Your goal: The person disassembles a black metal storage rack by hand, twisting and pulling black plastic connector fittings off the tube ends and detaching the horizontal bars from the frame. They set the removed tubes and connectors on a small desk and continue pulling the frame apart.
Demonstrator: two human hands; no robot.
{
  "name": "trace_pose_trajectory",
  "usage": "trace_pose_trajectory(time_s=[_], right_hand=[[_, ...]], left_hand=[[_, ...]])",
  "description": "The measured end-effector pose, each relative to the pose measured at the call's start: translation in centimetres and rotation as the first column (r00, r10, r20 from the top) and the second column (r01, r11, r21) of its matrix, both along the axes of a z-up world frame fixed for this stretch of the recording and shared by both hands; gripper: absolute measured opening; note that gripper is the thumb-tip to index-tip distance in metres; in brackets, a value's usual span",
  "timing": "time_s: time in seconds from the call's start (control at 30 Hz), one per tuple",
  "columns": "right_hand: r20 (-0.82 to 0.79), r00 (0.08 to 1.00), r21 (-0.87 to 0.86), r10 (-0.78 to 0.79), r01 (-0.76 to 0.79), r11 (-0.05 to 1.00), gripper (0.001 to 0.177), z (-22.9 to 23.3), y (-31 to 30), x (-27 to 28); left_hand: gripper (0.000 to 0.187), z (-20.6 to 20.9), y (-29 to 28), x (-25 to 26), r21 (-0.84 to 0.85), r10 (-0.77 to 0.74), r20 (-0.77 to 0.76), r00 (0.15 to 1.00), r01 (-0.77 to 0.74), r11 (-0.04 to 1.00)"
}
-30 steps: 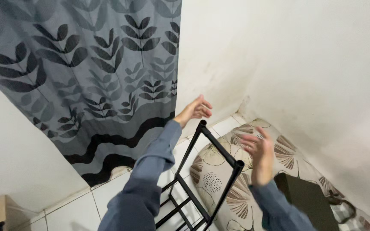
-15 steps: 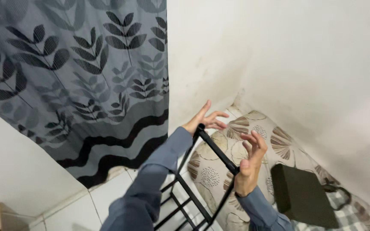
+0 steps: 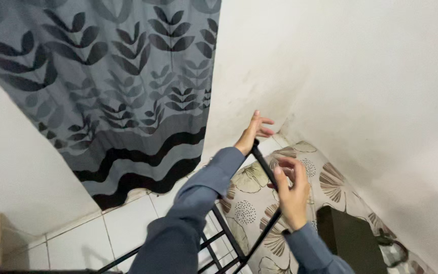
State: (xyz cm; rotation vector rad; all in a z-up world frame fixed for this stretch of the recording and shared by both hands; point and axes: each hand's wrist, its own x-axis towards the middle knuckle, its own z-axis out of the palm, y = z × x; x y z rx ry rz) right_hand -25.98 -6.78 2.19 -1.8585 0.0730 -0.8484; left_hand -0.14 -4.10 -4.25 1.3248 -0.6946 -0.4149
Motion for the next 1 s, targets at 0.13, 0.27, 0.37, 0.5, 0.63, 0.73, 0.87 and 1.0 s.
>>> trace_pose_trajectory(time_s=[0.13, 0.27, 0.37, 0.5, 0.63, 0.73, 0.87, 1.0], right_hand=[[-0.372, 0.893, 0.325, 0.255, -0.131, 0.936, 0.055, 2.3, -1.0, 0.7], [-0.515, 0.816, 0.228, 0.264, -0.167, 0.959, 0.054, 1.3, -2.0, 0.4], [-0.465, 0.793, 0.307, 0.395, -0.274, 0.911, 0.053, 0.4, -3.0, 1.3], [-0.452, 0.737, 0.366, 0.502, -0.360, 0.858, 0.056, -0.4, -4.4, 2.5], [-0.601, 0.609, 0.355, 0.517, -0.376, 0.856, 0.067, 1.5, -4.3, 3.4], [-0.674, 0.621, 0.131, 0.399, -0.431, 0.893, 0.082, 4.1, -4.8, 4.0], [-0.713, 0.576, 0.127, 0.399, -0.454, 0.882, 0.071, 3.7, -5.1, 8.2], [-0.447, 0.230, 0.700, 0.864, -0.511, 0.499, 0.043, -0.9, -6.5, 13.5]], left_hand=[[0.075, -1.4, 0.9, -1.4, -0.158, 0.178, -0.029, 0.984, -0.180, 0.971], [0.055, -0.6, 6.5, -7.0, -0.117, 0.402, 0.151, 0.903, -0.388, 0.914], [0.041, 3.9, 12.0, -11.2, -0.101, 0.517, 0.498, 0.696, -0.545, 0.832], [0.038, 9.2, 19.9, -16.5, 0.001, 0.382, 0.867, 0.321, -0.766, 0.642], [0.042, 11.9, 30.3, -21.1, 0.162, 0.308, 0.921, 0.237, -0.954, 0.252], [0.066, 11.0, 41.6, -25.4, 0.180, 0.276, 0.953, 0.125, -0.966, -0.186], [0.102, 8.7, 54.9, -31.0, 0.532, 0.452, 0.813, 0.367, -0.785, -0.318], [0.059, 4.8, 58.1, -34.1, 0.446, 0.788, -0.346, 0.509, -0.650, 0.615]])
